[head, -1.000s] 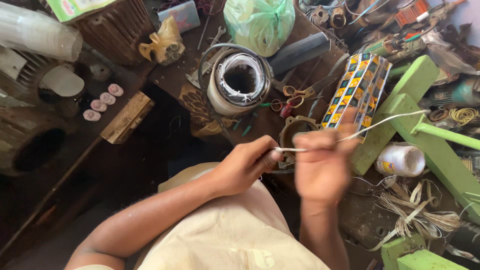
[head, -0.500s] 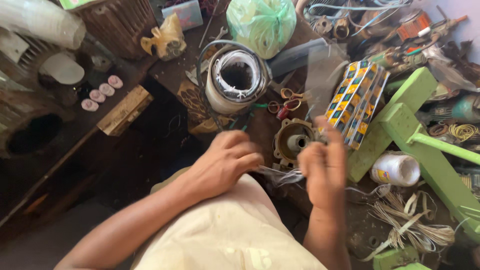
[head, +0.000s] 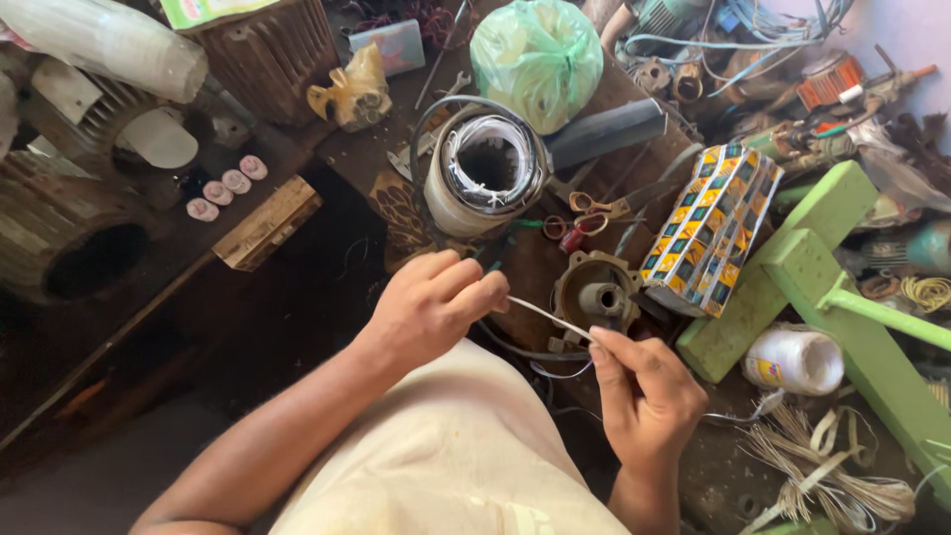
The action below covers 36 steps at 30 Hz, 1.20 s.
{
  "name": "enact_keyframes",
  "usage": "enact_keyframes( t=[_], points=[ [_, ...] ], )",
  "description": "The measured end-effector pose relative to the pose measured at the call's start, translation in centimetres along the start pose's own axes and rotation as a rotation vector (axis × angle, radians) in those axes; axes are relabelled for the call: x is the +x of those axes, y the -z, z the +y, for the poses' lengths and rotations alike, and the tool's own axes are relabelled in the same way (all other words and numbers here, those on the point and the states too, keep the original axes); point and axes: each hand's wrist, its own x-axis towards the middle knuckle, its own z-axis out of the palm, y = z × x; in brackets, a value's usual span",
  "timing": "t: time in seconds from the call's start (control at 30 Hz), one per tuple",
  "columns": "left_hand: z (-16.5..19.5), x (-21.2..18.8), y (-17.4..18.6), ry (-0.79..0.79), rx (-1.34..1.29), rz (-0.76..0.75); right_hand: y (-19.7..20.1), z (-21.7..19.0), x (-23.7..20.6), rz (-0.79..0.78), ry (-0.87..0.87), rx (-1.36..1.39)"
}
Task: The person winds white wire into a cylindrical metal housing, using pliers to cut the wire and a screwdriver to push it into place. The person repeatedly measures, cuts, and inserts wire segments into the housing.
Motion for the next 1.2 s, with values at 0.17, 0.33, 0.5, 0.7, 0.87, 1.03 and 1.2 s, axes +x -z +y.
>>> enact_keyframes(
  t=[0.17, 0.33, 0.5, 0.7, 0.87, 1.03, 1.2],
  points=[
    [0.4, -0.1, 0.5, 0.195, -0.288, -0.084, 0.3, 0.9, 0.3, 0.056, 0.004, -0.069],
    [0.7, 0.2, 0.6, 0.325, -0.399, -0.278, 0.5, 1.4, 1.8, -0.053, -0.035, -0.065],
    [0.2, -0.7, 0.7, 0.640, -0.927, -0.620, 0.0, 2.0, 3.6, -0.088, -0.005, -0.032],
    [-0.3, -0.1, -0.3, 0.961, -1.296, -0.351, -2.8, 1.9, 2.2, 0.054, 0.043, -0.127],
    [-1.9, 0.8, -0.4, 0.277, -0.216, 0.096, -3.9, 5.8, 2.5, 0.282, -0.154, 0.078],
    [-4.8, 0.8, -1.2, 0.536, -0.092, 0.255, -3.9, 9.8, 3.5, -0.003, -0.405, 0.254],
    [-7.4, 1.1, -3.5, 1.386, -0.779, 0.036, -11.1, 7.2, 0.9, -0.471, -0.145, 0.167]
  ],
)
